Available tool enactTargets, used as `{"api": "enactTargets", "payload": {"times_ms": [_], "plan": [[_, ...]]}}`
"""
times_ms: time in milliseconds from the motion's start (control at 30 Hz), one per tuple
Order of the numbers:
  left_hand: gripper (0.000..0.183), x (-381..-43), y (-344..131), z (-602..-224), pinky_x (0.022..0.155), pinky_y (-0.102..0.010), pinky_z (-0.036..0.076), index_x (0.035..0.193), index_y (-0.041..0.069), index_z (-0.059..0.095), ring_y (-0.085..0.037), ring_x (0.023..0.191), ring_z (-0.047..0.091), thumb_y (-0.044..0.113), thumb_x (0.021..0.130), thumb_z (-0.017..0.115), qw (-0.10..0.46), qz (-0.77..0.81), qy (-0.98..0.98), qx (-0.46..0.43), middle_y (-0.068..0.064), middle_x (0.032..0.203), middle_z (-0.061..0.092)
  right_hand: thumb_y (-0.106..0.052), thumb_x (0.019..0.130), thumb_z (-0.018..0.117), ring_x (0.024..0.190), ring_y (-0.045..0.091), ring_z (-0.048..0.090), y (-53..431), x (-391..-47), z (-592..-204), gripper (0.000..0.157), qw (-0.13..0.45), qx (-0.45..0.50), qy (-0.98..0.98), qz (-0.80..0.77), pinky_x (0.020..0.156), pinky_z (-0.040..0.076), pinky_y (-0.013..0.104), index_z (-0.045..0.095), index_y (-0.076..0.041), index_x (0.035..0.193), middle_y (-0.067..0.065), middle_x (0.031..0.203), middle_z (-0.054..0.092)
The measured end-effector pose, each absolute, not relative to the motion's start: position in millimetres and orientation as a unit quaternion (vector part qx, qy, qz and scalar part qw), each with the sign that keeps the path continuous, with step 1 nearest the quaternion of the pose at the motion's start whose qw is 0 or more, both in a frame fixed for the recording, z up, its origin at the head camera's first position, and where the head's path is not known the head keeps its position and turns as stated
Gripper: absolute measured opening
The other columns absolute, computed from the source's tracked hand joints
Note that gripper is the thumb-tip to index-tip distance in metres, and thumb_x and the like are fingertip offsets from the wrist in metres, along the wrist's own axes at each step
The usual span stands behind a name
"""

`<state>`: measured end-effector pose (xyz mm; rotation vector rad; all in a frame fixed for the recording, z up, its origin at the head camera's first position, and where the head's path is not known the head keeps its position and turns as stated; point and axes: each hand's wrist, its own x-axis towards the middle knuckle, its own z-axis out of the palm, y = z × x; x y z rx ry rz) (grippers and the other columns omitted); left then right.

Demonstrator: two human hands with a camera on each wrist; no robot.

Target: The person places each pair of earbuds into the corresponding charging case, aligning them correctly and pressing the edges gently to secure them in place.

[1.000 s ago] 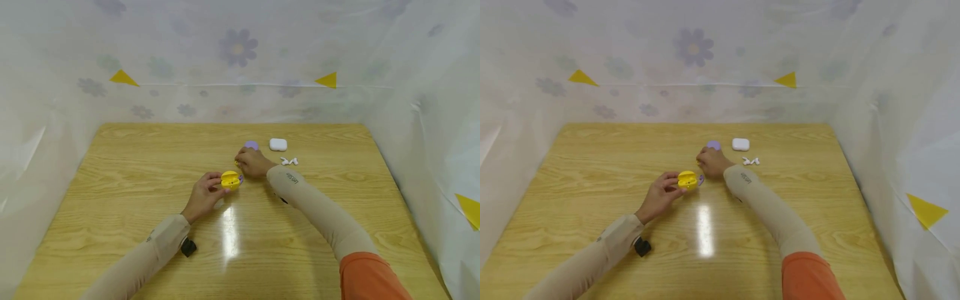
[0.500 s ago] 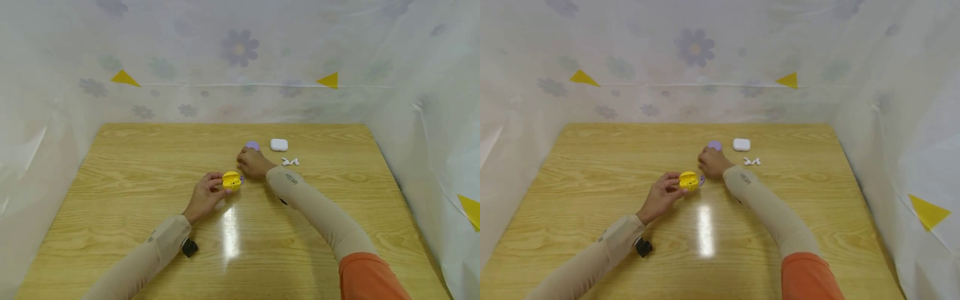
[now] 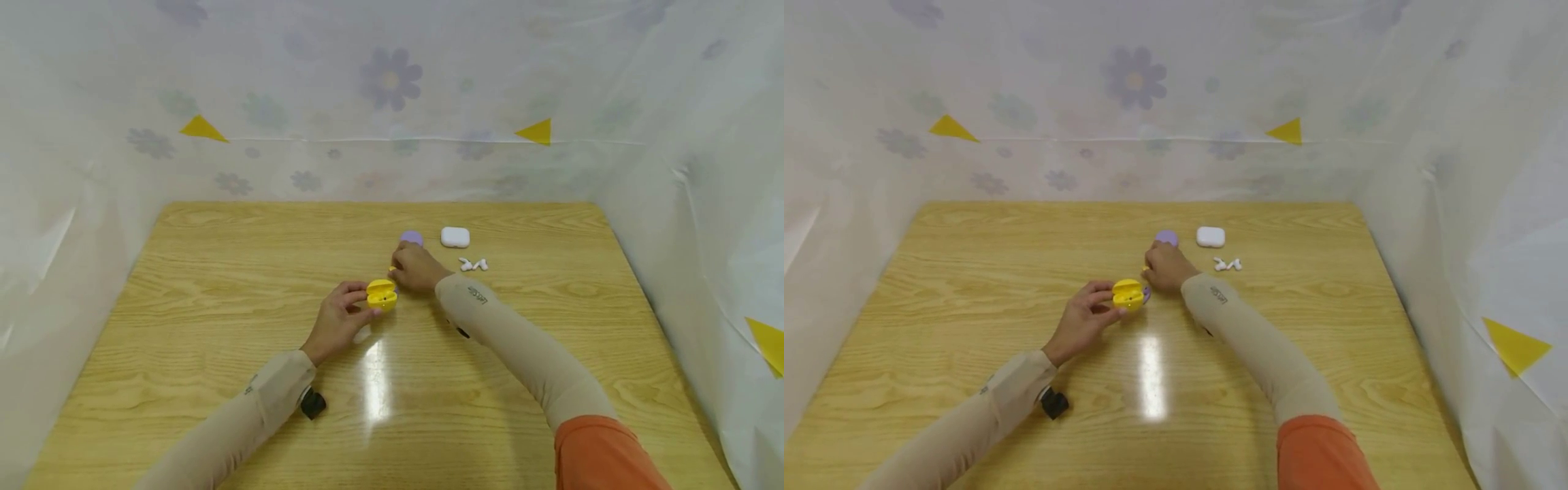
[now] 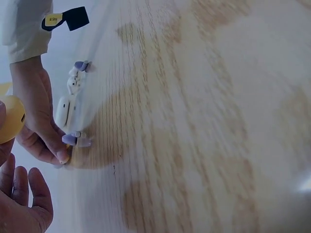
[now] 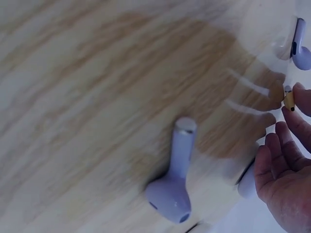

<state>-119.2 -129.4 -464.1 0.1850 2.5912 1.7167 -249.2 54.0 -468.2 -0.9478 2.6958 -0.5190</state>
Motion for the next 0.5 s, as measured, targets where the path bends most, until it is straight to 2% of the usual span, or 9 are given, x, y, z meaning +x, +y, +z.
{"api": "enactTargets", "payload": {"times_ms": [133,233,367,500], "plan": [[0.028,-120.3,-128.5,-462.7,0.084,-0.034,0.054,0.104,-0.001,0.071,-0.023,0.109,0.058,0.016,0.082,0.075,0.022,0.552,0.831,0.064,-0.008,0.122,0.060,-0.022,0.087,0.067,0.089,0.022,0.058,58.9,-247.7,-468.6,0.019,0.103,-0.328,0.920,-0.187,0.081,0.050,0.035,0.069,-0.003,0.090,0.010,0.096,0.063],[0.030,-121.4,-128.2,-461.1,0.086,-0.040,0.054,0.105,-0.001,0.070,-0.023,0.112,0.057,0.017,0.082,0.075,0.029,0.555,0.828,0.068,-0.008,0.123,0.059,-0.019,0.086,0.067,0.093,0.024,0.059,63.8,-246.0,-464.9,0.018,0.076,-0.336,0.917,-0.201,0.086,0.049,0.037,0.071,-0.002,0.084,0.010,0.092,0.067],[0.030,-123.0,-127.7,-459.1,0.088,-0.042,0.054,0.106,-0.001,0.070,-0.024,0.113,0.056,0.017,0.083,0.075,0.035,0.556,0.827,0.072,-0.008,0.124,0.058,-0.017,0.086,0.068,0.107,0.028,0.058,69.6,-240.4,-453.5,0.014,0.058,-0.306,0.914,-0.261,0.099,0.046,0.042,0.070,-0.003,0.083,0.013,0.104,0.066],[0.030,-124.6,-127.1,-458.0,0.088,-0.041,0.054,0.107,0.000,0.070,-0.024,0.115,0.056,0.018,0.083,0.074,0.035,0.554,0.828,0.079,-0.008,0.124,0.058,-0.017,0.086,0.071,0.109,0.029,0.058,72.7,-230.7,-436.2,0.015,0.047,-0.269,0.896,-0.350,0.098,0.048,0.042,0.068,-0.004,0.092,0.015,0.116,0.060]]}}
